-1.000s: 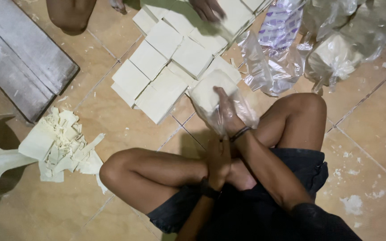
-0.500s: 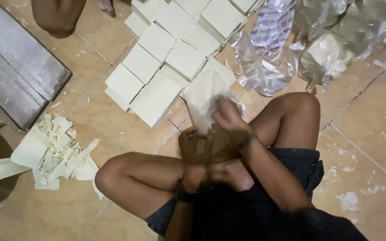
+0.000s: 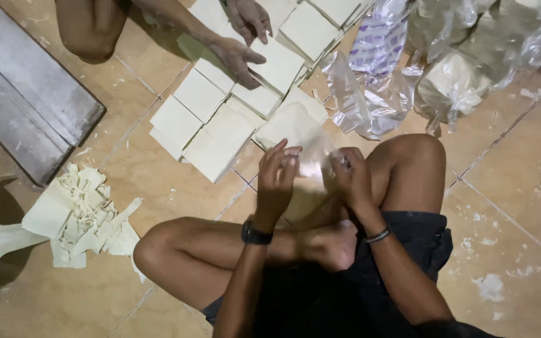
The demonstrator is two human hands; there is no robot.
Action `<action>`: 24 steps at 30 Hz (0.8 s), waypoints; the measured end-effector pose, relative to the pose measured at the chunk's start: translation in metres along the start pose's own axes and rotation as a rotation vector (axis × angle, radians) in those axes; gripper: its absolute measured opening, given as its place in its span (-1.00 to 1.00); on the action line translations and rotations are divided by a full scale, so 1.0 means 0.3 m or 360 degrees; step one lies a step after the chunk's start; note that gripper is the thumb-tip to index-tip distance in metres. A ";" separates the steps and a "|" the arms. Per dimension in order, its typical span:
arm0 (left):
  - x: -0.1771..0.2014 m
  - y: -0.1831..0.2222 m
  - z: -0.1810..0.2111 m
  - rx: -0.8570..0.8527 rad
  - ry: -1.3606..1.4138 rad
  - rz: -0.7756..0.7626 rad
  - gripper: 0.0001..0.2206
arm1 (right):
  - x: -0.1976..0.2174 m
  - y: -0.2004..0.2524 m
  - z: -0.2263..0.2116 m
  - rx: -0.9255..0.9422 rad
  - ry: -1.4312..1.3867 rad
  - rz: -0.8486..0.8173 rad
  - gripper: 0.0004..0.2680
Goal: The person picks up square blocks from a stack on the floor and places them into plastic bags, then ties the bags closed.
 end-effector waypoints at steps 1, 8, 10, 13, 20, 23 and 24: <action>-0.010 -0.017 -0.012 0.0048 0.0253 0.0025 -0.92 | 0.039 0.004 -0.048 -0.0009 -0.0214 -0.0017 -0.90; -0.193 0.043 -0.423 0.1075 0.1203 0.0383 -0.67 | 0.028 -0.070 -0.233 -0.0160 -0.0964 -0.0612 -0.80; -0.212 0.061 -0.406 0.1096 0.1205 0.0419 -0.68 | -0.035 -0.108 -0.240 -0.0182 -0.1125 -0.0657 -0.80; -0.223 0.078 -0.439 0.1114 0.1225 0.0494 -0.74 | -0.133 -0.153 -0.242 -0.0230 -0.1294 -0.0795 -0.71; -0.090 -0.020 -0.349 0.0892 0.1080 0.0603 -0.77 | -0.150 -0.170 -0.299 -0.0430 -0.0927 -0.0789 -0.70; -0.146 -0.076 -0.353 0.0865 0.1060 0.0403 -0.72 | -0.160 -0.182 -0.282 -0.0503 -0.0875 -0.0746 -0.71; -0.173 -0.075 -0.401 0.0867 0.1057 0.0400 -0.72 | -0.166 -0.184 -0.273 -0.0506 -0.0878 -0.0745 -0.71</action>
Point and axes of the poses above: each hand's wrist, its own y-axis away from the middle knuckle, its own x-axis out of the back of the hand, z = x × y, the point moved 10 cm from there along -y, towards the middle knuckle, and after that the axes turned 14 degrees about -x, right-handed, at the moved point
